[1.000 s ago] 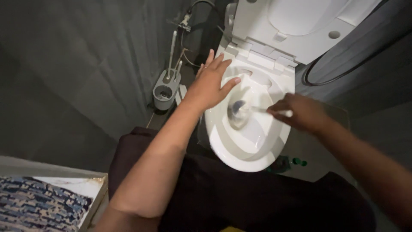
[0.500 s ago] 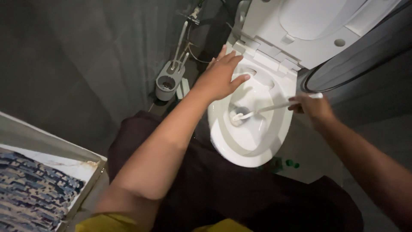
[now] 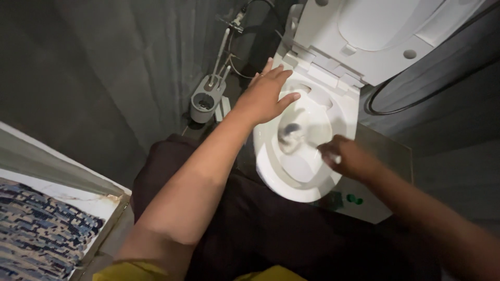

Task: Cleaning the interior bowl and underside of a toilet seat using liquid detergent and a toilet brush.

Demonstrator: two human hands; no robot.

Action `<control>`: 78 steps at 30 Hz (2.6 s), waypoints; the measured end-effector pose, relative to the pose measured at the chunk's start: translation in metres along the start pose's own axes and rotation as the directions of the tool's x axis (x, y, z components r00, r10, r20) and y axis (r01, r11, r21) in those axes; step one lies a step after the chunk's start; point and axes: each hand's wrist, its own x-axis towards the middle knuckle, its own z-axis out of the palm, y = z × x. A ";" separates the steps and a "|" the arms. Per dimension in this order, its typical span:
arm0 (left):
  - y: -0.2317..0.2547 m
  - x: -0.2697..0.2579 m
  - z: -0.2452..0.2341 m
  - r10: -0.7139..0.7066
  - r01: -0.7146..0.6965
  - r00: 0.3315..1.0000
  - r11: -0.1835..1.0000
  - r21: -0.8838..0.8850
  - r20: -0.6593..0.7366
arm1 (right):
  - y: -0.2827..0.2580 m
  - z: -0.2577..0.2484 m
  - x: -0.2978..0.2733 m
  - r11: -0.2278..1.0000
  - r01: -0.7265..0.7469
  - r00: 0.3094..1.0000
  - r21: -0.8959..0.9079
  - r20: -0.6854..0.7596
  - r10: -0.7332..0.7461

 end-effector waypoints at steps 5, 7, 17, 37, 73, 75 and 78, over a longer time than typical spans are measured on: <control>0.002 -0.001 -0.002 -0.006 0.006 1.000 1.000 -0.001 0.002 | 0.015 -0.024 0.010 0.815 -0.532 0.824 0.230 -0.083 0.561; 0.002 0.000 -0.003 -0.010 0.010 1.000 1.000 0.010 0.023 | 0.039 0.012 0.005 0.944 -0.287 0.940 0.164 -0.141 0.310; -0.001 0.004 0.002 0.012 -0.012 0.999 1.000 -0.002 0.030 | -0.012 0.005 -0.021 0.969 0.015 0.989 -0.245 0.143 0.021; 0.005 0.003 0.007 0.022 -0.022 0.999 1.000 -0.002 0.041 | 0.025 0.089 -0.052 0.346 -0.212 0.635 0.914 -0.140 0.759; -0.001 0.002 0.007 0.039 -0.039 0.999 0.999 -0.004 0.023 | -0.049 0.081 -0.001 0.478 -0.053 0.450 0.877 -0.406 0.795; 0.001 0.002 0.010 0.025 -0.025 0.999 1.000 0.002 0.036 | -0.042 0.087 -0.001 0.468 -0.154 0.476 0.870 -0.349 0.807; 0.002 0.004 0.006 0.011 -0.011 0.999 1.000 0.021 0.035 | -0.030 0.088 0.003 0.392 0.050 0.506 0.919 -0.362 0.783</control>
